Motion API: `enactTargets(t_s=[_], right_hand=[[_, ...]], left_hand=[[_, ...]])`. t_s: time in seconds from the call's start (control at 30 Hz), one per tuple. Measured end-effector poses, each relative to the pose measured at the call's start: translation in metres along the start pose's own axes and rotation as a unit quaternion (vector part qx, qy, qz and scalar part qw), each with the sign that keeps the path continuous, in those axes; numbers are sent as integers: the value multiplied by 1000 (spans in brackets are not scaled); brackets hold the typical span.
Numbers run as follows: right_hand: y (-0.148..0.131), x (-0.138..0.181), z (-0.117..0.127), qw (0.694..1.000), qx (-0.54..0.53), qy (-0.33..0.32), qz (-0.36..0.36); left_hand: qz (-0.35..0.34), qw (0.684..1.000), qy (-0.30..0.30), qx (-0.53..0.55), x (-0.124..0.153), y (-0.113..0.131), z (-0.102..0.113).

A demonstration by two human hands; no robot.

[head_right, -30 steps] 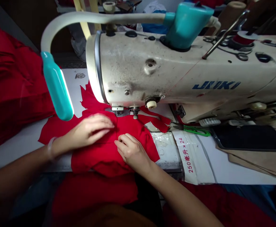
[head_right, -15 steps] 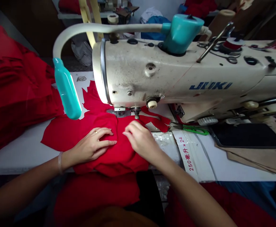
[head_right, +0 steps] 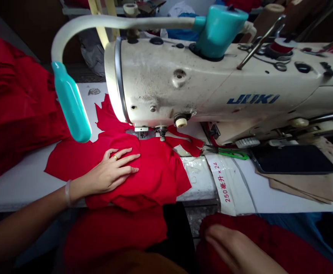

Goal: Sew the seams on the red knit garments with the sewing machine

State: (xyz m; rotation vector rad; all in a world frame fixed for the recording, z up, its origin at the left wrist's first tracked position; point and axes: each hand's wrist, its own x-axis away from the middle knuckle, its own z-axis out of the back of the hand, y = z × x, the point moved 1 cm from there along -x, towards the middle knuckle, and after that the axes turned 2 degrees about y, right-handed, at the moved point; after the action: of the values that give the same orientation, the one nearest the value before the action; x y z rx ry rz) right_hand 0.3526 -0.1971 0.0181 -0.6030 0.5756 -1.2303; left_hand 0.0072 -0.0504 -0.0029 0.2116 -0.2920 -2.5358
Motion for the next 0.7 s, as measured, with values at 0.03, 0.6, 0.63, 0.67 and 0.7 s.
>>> enactTargets(t_s=[0.03,0.6,0.63,0.67,0.7], right_hand=[[-12,-15,-7,999,6,-28,42],[-1,-237,-76,942,291,-111,124],[-1,-241,-74,942,289,-98,139],[-2,-242,-71,942,287,-82,155],[-3,-237,-66,941,287,-64,166]], left_hand=[[3,1000,-2,0,0,0,0],[50,999,13,7,-51,-66,7],[48,999,6,4,-55,-69,7],[47,999,0,2,-58,-72,8],[46,999,-2,2,-60,-74,8]])
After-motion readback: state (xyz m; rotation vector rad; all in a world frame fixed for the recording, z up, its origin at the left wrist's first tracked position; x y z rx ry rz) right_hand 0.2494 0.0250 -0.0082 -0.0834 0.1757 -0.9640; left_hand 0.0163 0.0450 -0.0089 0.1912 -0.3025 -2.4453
